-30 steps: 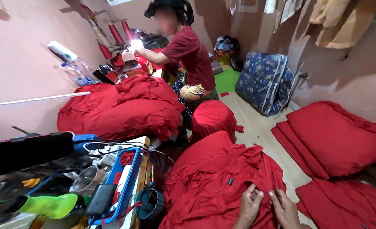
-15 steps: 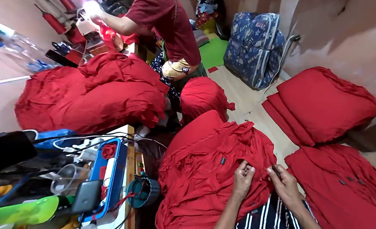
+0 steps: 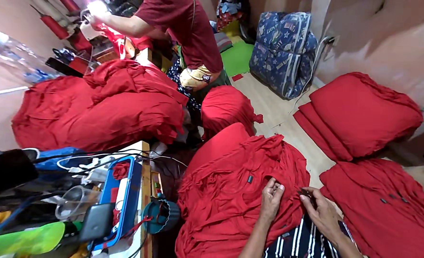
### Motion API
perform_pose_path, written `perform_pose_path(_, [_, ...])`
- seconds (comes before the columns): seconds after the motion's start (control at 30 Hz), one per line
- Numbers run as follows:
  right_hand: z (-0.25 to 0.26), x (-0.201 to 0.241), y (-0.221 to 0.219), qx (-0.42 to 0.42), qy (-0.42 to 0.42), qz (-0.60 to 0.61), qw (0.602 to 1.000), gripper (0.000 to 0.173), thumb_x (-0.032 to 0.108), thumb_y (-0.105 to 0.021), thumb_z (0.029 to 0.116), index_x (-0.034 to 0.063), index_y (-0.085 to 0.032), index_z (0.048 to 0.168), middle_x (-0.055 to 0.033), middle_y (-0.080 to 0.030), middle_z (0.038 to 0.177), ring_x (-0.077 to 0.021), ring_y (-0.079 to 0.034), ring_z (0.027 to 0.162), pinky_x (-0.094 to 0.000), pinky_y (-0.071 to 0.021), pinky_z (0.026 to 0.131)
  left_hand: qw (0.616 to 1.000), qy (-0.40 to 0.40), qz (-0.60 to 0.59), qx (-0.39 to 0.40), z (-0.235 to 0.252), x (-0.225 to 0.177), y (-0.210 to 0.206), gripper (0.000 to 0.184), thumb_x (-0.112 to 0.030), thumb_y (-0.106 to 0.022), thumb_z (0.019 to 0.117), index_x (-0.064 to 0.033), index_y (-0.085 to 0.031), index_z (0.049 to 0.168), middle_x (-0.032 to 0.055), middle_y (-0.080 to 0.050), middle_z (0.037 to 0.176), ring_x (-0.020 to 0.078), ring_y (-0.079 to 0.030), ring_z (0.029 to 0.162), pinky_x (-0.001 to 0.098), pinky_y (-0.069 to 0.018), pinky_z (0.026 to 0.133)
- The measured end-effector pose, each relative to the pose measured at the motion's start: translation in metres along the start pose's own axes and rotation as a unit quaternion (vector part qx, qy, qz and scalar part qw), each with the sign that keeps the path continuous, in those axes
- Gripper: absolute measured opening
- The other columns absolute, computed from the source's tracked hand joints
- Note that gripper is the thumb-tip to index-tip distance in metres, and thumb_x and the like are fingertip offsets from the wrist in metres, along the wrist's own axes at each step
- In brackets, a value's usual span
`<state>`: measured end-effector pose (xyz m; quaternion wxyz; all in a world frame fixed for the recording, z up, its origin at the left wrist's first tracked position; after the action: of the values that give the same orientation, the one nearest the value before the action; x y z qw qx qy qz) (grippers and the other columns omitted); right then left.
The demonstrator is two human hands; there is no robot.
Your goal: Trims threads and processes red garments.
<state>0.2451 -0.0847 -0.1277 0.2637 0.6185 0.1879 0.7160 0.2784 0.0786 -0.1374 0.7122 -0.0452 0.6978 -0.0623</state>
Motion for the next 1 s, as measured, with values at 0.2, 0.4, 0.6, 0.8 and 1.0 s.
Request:
perform_pose_path(0.2, [-0.003, -0.002, -0.013, -0.013, 0.045, 0.020, 0.999, 0.042, 0.033, -0.056, 0.0977, -0.0030, -0.067, 0.116, -0.0148, -0.072, 0.090, -0.0247, -0.068, 0.074, -0.0451, -0.0557, 0.067, 1.000, 0.002, -0.011, 0.003, 0.000, 0.001, 0.000, 0.038, -0.004, -0.048, 0.0978, 0.0177, -0.051, 0.129, 0.0083, -0.067, 0.095, 0.0019, -0.062, 0.086, 0.0210, -0.0515, 0.086])
perform_pose_path(0.4, [0.001, 0.005, -0.018, -0.006, 0.056, 0.026, 0.998, 0.039, 0.029, -0.057, 0.0978, -0.0028, -0.066, 0.117, -0.0154, -0.074, 0.099, -0.0248, -0.072, 0.083, -0.0442, -0.0578, 0.073, 1.000, 0.001, -0.019, 0.007, 0.001, 0.002, 0.001, 0.037, -0.004, -0.048, 0.0980, 0.0172, -0.051, 0.128, 0.0039, -0.065, 0.088, 0.0014, -0.061, 0.082, 0.0207, -0.0513, 0.083])
perform_pose_path(0.6, [0.000, 0.004, -0.022, -0.027, 0.065, 0.026, 0.997, 0.038, 0.030, -0.058, 0.0977, -0.0033, -0.067, 0.115, -0.0153, -0.074, 0.096, -0.0230, -0.072, 0.082, -0.0402, -0.0582, 0.073, 0.999, 0.014, -0.051, 0.002, 0.002, 0.003, 0.001, 0.040, -0.003, -0.047, 0.0981, 0.0166, -0.048, 0.132, 0.0064, -0.067, 0.094, 0.0028, -0.063, 0.087, 0.0228, -0.0519, 0.088])
perform_pose_path(0.8, [-0.002, 0.002, -0.020, -0.046, 0.052, 0.036, 0.997, 0.039, 0.031, -0.057, 0.0983, -0.0029, -0.067, 0.114, -0.0141, -0.072, 0.092, -0.0175, -0.067, 0.076, -0.0342, -0.0556, 0.070, 0.999, 0.010, -0.047, -0.002, 0.002, 0.003, 0.001, 0.040, -0.004, -0.047, 0.0975, 0.0168, -0.048, 0.132, 0.0050, -0.066, 0.091, 0.0022, -0.062, 0.085, 0.0226, -0.0518, 0.087])
perform_pose_path(1.0, [0.004, 0.011, -0.024, -0.035, 0.066, 0.015, 0.997, 0.037, 0.029, -0.058, 0.0975, -0.0029, -0.068, 0.113, -0.0140, -0.072, 0.091, -0.0217, -0.068, 0.073, -0.0402, -0.0559, 0.067, 0.999, 0.007, -0.044, 0.006, 0.001, 0.001, 0.001, 0.040, -0.003, -0.047, 0.0972, 0.0173, -0.047, 0.132, 0.0028, -0.065, 0.088, 0.0011, -0.061, 0.083, 0.0211, -0.0514, 0.084])
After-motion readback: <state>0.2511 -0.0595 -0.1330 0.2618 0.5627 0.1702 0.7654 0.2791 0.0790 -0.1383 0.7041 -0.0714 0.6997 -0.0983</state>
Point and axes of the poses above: each hand's wrist, its own z-axis towards the middle knuckle, its own y-axis out of the back of the hand, x = y × z, the point moved 1 cm from there along z, towards the middle knuckle
